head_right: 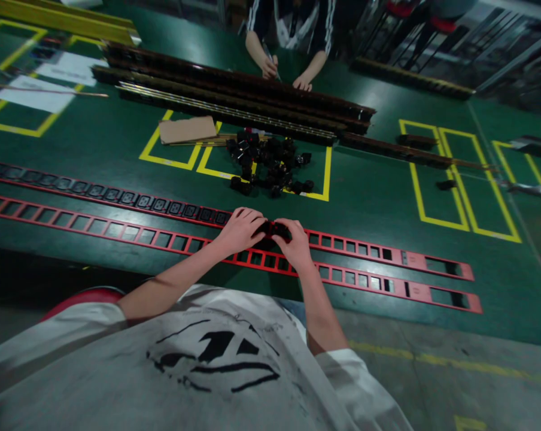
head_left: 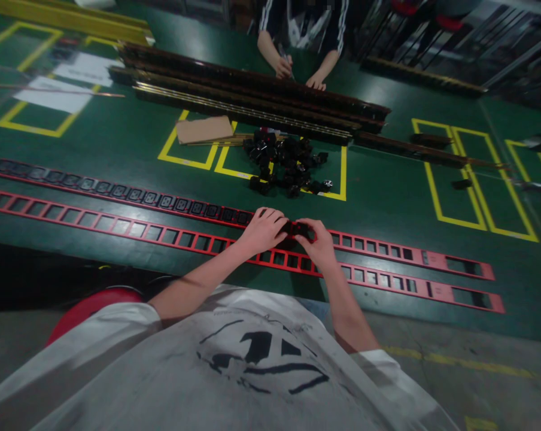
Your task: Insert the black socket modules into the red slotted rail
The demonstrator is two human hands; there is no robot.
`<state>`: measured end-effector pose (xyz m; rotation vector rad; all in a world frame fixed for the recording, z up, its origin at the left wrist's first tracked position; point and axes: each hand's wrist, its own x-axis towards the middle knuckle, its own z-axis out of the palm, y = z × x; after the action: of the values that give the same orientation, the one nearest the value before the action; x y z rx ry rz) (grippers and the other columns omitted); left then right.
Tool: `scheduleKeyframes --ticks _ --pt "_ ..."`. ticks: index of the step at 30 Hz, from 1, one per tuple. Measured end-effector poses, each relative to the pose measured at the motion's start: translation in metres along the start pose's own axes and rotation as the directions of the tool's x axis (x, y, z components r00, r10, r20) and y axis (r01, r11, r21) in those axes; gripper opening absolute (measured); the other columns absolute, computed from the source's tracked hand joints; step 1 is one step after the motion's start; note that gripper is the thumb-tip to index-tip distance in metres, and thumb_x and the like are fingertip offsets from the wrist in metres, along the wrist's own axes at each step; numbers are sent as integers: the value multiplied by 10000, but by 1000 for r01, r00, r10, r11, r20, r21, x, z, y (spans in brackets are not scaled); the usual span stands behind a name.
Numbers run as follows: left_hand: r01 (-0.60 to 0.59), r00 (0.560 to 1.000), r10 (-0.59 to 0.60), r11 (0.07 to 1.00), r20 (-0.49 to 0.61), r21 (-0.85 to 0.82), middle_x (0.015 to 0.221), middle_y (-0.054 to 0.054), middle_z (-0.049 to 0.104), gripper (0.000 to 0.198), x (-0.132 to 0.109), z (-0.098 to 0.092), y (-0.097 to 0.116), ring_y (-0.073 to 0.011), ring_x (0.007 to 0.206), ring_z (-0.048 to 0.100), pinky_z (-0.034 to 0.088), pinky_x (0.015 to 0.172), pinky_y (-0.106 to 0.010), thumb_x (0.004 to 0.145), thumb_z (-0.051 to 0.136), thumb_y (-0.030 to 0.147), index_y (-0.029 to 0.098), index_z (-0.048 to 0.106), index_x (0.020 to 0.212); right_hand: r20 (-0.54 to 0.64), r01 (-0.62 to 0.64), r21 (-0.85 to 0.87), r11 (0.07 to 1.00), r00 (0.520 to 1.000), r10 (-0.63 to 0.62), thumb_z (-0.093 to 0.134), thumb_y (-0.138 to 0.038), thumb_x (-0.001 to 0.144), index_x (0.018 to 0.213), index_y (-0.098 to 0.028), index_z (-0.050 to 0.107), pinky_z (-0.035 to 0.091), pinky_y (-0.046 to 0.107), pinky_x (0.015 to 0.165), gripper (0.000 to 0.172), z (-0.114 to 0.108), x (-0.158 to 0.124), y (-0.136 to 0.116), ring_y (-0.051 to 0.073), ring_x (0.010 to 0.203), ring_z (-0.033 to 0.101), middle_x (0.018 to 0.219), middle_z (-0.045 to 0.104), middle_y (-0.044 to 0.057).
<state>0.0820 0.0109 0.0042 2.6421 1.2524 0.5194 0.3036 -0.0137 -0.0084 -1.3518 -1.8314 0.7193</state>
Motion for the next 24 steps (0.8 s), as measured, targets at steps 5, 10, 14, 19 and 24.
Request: scheduleKeyframes --ticks 5,10,14,19,24 --pt "-1 1000 0 1000 17 18 1211 -103 672 302 0 0 0 -277 1156 570 378 1041 -455 994 534 333 172 649 1222 -12 55 -26 998 998 -55 692 -254 855 1187 -263 654 528 477 972 334 2 1 -1 280 1094 643 1170 710 78" --pt "1 1000 -1 1000 20 21 1211 -95 669 301 0 1 0 -270 1138 575 383 1026 -437 985 543 316 169 641 1229 1 86 -104 991 996 -86 682 -241 858 1175 -253 664 517 505 984 318 4 1 -4 295 1096 633 1165 719 88" --pt "0 1000 -1 1000 19 12 1217 -96 669 304 0 0 0 -271 1143 575 385 1021 -433 975 556 305 177 636 1239 8 103 -144 984 995 -103 674 -244 861 1163 -262 677 526 516 978 302 6 2 -5 300 1101 640 1161 726 84" --pt "1 1000 -1 1000 20 5 1212 -95 670 309 0 1 0 -271 1134 578 389 1014 -435 975 558 307 178 634 1244 10 143 -167 976 990 -143 638 -243 892 1155 -258 688 532 518 970 268 6 2 -6 296 1099 649 1163 734 88" --pt "9 1000 -9 1000 20 -2 1203 -96 671 299 1 0 0 -273 1125 581 389 1011 -440 970 561 308 189 641 1231 7 145 -202 969 989 -146 607 -238 907 1164 -259 686 527 529 981 270 7 2 -7 294 1109 645 1173 717 94"
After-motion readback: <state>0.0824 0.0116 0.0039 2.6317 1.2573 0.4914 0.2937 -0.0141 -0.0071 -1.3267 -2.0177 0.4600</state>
